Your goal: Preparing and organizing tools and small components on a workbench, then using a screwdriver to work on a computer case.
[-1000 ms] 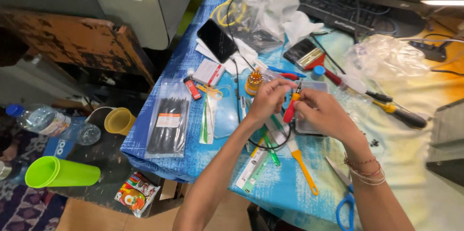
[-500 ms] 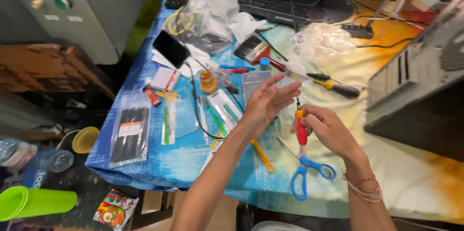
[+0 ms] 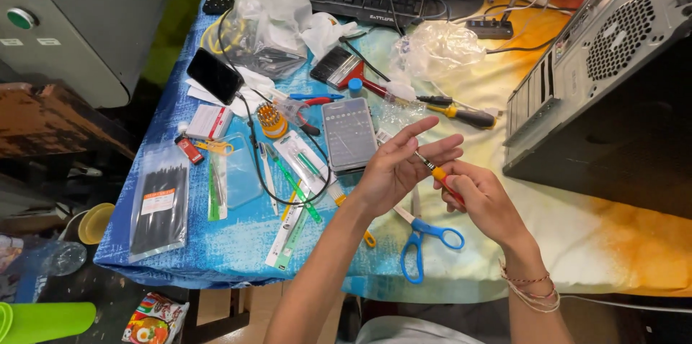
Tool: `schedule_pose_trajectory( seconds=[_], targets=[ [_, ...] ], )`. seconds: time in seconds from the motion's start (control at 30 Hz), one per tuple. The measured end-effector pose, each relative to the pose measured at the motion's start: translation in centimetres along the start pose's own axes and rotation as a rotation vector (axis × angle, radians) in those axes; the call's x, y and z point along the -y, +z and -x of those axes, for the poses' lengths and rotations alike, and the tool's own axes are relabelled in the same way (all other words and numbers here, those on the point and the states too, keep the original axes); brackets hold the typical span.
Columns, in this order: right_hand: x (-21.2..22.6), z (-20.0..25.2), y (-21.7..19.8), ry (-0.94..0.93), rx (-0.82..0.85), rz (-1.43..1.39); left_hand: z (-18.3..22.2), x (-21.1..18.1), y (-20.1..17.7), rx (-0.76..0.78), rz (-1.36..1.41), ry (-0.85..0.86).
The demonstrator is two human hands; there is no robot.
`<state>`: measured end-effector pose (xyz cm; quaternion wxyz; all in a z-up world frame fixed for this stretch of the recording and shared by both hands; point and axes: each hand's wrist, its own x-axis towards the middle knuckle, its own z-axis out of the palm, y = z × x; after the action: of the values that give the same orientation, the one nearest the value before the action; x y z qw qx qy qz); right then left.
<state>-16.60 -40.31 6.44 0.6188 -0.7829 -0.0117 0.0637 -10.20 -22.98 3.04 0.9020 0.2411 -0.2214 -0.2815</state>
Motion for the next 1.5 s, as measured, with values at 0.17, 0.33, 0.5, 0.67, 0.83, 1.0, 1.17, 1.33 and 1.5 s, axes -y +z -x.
schedule_pose_trajectory(
  seconds=[0.17,0.33,0.5,0.67,0.83,1.0,1.17,1.33,1.5],
  targets=[
    [2.5,0.9,0.4,0.026,-0.016,-0.005,0.1,0.1,-0.5,0.007,0.002,-0.011],
    [4.1,1.6,0.7,0.026,-0.024,-0.021,0.4,-0.1,0.1,0.010,-0.079,-0.031],
    [4.0,2.1,0.5,0.030,-0.061,-0.049,0.2,-0.1,0.2,0.018,-0.116,-0.018],
    [3.3,2.2,0.1,0.027,-0.099,-0.035,0.1,0.3,0.4,0.018,-0.141,-0.036],
    [3.3,2.7,0.0,-0.004,-0.146,0.053,0.1,0.3,1.0,0.032,-0.214,-0.039],
    [-0.1,2.4,-0.6,-0.071,-0.197,0.132,-0.2,-0.2,2.1,0.020,-0.490,-0.029],
    [-0.7,3.2,-0.6,-0.061,-0.237,0.093,-0.3,-0.1,3.4,0.045,-0.591,-0.075],
    [-2.2,4.2,-0.4,-0.022,-0.250,-0.030,-0.8,1.4,2.9,0.078,-0.574,-0.119],
    [-3.0,4.7,-0.4,-0.067,-0.231,-0.086,-1.3,2.6,3.1,0.099,-0.480,-0.176]
  ],
)
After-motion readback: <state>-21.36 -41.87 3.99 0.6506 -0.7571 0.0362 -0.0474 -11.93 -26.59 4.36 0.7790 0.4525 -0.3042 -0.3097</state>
